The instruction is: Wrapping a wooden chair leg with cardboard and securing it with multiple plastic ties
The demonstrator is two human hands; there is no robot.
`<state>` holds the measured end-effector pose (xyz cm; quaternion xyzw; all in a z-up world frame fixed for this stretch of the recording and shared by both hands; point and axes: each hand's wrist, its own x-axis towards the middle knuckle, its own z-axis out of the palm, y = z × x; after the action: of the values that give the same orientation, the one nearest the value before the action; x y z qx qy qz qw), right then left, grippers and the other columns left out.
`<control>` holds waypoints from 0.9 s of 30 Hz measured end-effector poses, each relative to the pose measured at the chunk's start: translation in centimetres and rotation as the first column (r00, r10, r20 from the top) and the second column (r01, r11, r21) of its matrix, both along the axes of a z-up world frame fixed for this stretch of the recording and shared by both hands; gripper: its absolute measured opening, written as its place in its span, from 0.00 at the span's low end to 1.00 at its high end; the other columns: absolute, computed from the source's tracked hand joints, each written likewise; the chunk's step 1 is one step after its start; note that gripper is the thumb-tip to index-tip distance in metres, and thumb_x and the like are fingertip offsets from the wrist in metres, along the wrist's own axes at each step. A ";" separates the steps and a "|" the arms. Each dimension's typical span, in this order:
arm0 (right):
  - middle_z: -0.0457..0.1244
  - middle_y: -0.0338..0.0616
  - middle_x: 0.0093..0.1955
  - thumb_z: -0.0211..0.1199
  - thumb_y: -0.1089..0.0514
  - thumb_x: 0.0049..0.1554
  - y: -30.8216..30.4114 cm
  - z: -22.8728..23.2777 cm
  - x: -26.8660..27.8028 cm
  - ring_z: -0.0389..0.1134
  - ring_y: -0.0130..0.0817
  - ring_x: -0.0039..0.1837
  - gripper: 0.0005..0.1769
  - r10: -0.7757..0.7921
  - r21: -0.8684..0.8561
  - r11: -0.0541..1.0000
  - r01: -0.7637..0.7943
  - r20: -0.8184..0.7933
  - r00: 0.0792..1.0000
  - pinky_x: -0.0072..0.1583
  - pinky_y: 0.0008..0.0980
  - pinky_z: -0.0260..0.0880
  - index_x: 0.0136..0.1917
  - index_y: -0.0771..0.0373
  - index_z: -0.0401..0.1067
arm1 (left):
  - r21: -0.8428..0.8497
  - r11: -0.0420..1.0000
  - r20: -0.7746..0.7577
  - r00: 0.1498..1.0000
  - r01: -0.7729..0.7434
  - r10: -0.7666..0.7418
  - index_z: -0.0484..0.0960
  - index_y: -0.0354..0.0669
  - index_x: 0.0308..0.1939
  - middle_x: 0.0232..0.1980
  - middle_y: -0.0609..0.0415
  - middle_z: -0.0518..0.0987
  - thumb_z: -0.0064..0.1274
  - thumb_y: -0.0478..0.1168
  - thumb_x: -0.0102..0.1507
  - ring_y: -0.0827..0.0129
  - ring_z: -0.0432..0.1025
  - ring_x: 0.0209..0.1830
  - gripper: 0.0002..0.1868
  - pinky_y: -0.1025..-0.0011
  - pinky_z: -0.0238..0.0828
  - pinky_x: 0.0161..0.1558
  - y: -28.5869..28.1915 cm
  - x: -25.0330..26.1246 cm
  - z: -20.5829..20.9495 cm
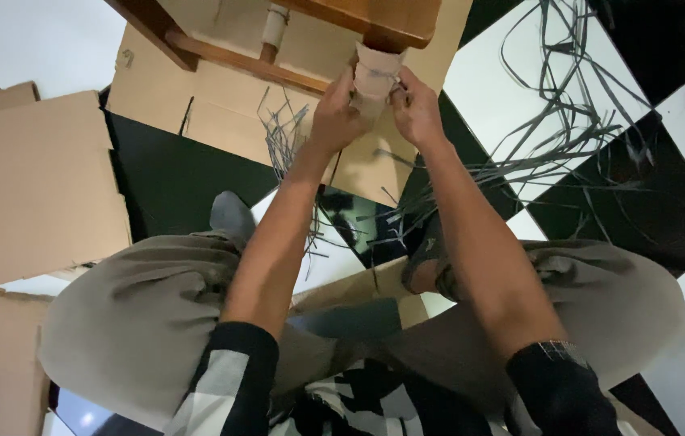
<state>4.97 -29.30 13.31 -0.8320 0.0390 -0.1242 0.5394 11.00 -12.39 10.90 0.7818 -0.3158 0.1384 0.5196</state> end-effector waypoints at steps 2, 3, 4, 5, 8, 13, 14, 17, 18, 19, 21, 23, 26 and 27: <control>0.64 0.45 0.49 0.46 0.72 0.62 -0.2 0.3 0.1 0.61 0.36 0.46 0.23 0.060 -0.024 0.998 -0.062 -0.080 0.995 0.52 0.31 0.63 0.68 0.63 0.67 | -0.086 0.975 -0.167 0.962 0.205 -0.217 0.64 0.35 0.72 0.61 0.44 0.81 0.62 0.36 0.63 0.58 0.80 0.54 0.35 0.67 0.77 0.50 0.2 0.4 1.3; 0.64 0.45 0.49 0.46 0.72 0.62 -0.2 0.5 0.3 0.61 0.36 0.46 0.23 0.060 -0.026 0.998 -0.062 -0.080 0.995 0.52 0.31 0.63 0.68 0.63 0.67 | -0.087 0.975 -0.167 0.962 0.205 -0.217 0.64 0.35 0.72 0.61 0.44 0.81 0.62 0.36 0.63 0.58 0.80 0.54 0.35 0.67 0.77 0.50 0.0 1.0 -0.5; 0.66 0.46 0.51 0.46 0.69 0.62 -0.1 0.7 0.5 0.62 0.37 0.47 0.25 0.029 -0.050 0.998 -0.037 -0.154 0.988 0.52 0.32 0.64 0.70 0.61 0.66 | -0.256 0.931 -0.273 0.905 0.259 -0.327 0.65 0.35 0.72 0.65 0.47 0.78 0.59 0.29 0.63 0.62 0.76 0.58 0.34 0.70 0.74 0.56 -0.3 1.7 -2.2; 0.68 0.47 0.54 0.46 0.67 0.62 -0.1 0.8 0.7 0.64 0.37 0.47 0.26 -0.003 -0.076 0.997 -0.015 -0.226 0.974 0.51 0.33 0.65 0.72 0.60 0.65 | -0.423 0.861 -0.353 0.824 0.283 -0.444 0.66 0.34 0.73 0.69 0.49 0.75 0.57 0.22 0.63 0.66 0.73 0.63 0.34 0.72 0.71 0.62 -0.5 2.4 -4.0; 0.68 0.48 0.54 0.43 0.67 0.63 -0.1 1.3 1.2 0.66 0.39 0.48 0.23 -0.009 -0.167 0.985 -0.046 -0.311 0.950 0.52 0.39 0.66 0.70 0.60 0.65 | -0.012 0.992 -0.314 0.942 0.123 -0.120 0.77 0.44 0.61 0.57 0.51 0.83 0.57 0.33 0.60 0.63 0.78 0.48 0.24 0.68 0.73 0.48 0.4 2.1 -2.2; 0.65 0.46 0.51 0.44 0.71 0.63 -0.3 -0.9 1.0 0.62 0.35 0.47 0.25 0.045 0.056 0.998 -0.037 -0.144 0.989 0.51 0.32 0.66 0.71 0.63 0.65 | -0.038 0.999 -0.350 0.937 -0.013 -0.001 0.81 0.39 0.56 0.43 0.52 0.84 0.46 0.38 0.63 0.66 0.74 0.34 0.18 0.72 0.69 0.38 1.5 1.0 -0.2; 0.64 0.46 0.51 0.43 0.71 0.63 -0.3 -1.1 1.0 0.61 0.35 0.47 0.24 0.041 0.040 0.999 -0.037 -0.119 0.992 0.51 0.32 0.65 0.69 0.64 0.66 | -0.019 0.997 -0.367 0.928 -0.075 0.063 0.86 0.39 0.46 0.30 0.55 0.83 0.51 0.40 0.62 0.70 0.68 0.24 0.13 0.73 0.65 0.30 1.7 0.4 1.2; 0.66 0.46 0.53 0.43 0.68 0.64 -0.4 -1.6 0.8 0.63 0.36 0.47 0.25 0.035 -0.020 0.999 -0.038 -0.125 0.992 0.52 0.33 0.66 0.73 0.61 0.64 | -0.181 0.981 -0.478 0.878 -0.074 -0.022 0.88 0.33 0.45 0.28 0.55 0.84 0.57 0.39 0.62 0.74 0.71 0.22 0.13 0.78 0.65 0.27 2.0 0.1 1.3; 0.66 0.46 0.53 0.43 0.68 0.64 -0.1 -0.8 0.8 0.63 0.36 0.47 0.25 0.035 -0.019 0.999 -0.037 -0.126 0.991 0.52 0.33 0.66 0.73 0.61 0.64 | -0.180 0.981 -0.479 0.877 -0.073 -0.023 0.88 0.33 0.45 0.28 0.55 0.84 0.57 0.39 0.62 0.74 0.71 0.22 0.13 0.78 0.65 0.27 2.1 0.2 0.7; 0.67 0.46 0.54 0.45 0.67 0.64 0.2 0.0 0.7 0.64 0.37 0.48 0.23 0.000 -0.053 0.999 -0.011 -0.206 0.979 0.51 0.35 0.66 0.71 0.60 0.65 | -0.154 0.985 -0.348 0.937 -0.082 0.024 0.88 0.37 0.39 0.26 0.56 0.81 0.53 0.49 0.64 0.75 0.66 0.20 0.18 0.77 0.59 0.24 2.1 0.2 0.2; 0.68 0.46 0.54 0.46 0.66 0.65 0.1 -0.4 0.7 0.65 0.38 0.49 0.21 -0.037 -0.089 0.996 0.012 -0.278 0.960 0.51 0.38 0.65 0.70 0.60 0.66 | -0.130 0.987 -0.202 0.977 -0.093 0.065 0.87 0.40 0.33 0.24 0.58 0.79 0.49 0.59 0.67 0.77 0.62 0.19 0.26 0.76 0.53 0.22 2.0 0.1 -0.1; 0.67 0.43 0.55 0.48 0.65 0.63 -0.4 -2.8 0.5 0.64 0.35 0.52 0.20 -0.020 0.092 0.995 0.027 -0.084 0.996 0.55 0.30 0.65 0.67 0.62 0.70 | -0.165 0.959 -0.360 0.919 -0.229 0.157 0.88 0.40 0.34 0.31 0.54 0.84 0.58 0.45 0.59 0.69 0.75 0.26 0.12 0.75 0.71 0.33 2.0 -0.5 0.2; 0.68 0.40 0.48 0.53 0.56 0.65 0.6 -3.0 -0.8 0.66 0.31 0.47 0.16 -0.226 0.074 0.970 0.232 -0.080 0.971 0.50 0.30 0.67 0.61 0.63 0.74 | -0.063 0.917 -0.062 0.918 -0.394 0.391 0.89 0.52 0.38 0.41 0.60 0.84 0.64 0.38 0.59 0.71 0.75 0.35 0.05 0.74 0.72 0.40 2.2 -0.8 -5.0; 0.68 0.40 0.48 0.53 0.56 0.65 1.0 -2.5 -1.0 0.66 0.31 0.47 0.16 -0.223 0.075 0.971 0.229 -0.080 0.972 0.50 0.30 0.67 0.61 0.63 0.74 | -0.062 0.916 -0.061 0.917 -0.397 0.394 0.89 0.52 0.38 0.41 0.60 0.84 0.64 0.38 0.59 0.71 0.75 0.35 0.05 0.74 0.72 0.40 2.2 -1.2 -4.2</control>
<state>3.99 -28.32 10.79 -0.8027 0.1577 -0.1536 0.5543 9.83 -10.18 6.75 0.8131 -0.1335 0.2333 0.5163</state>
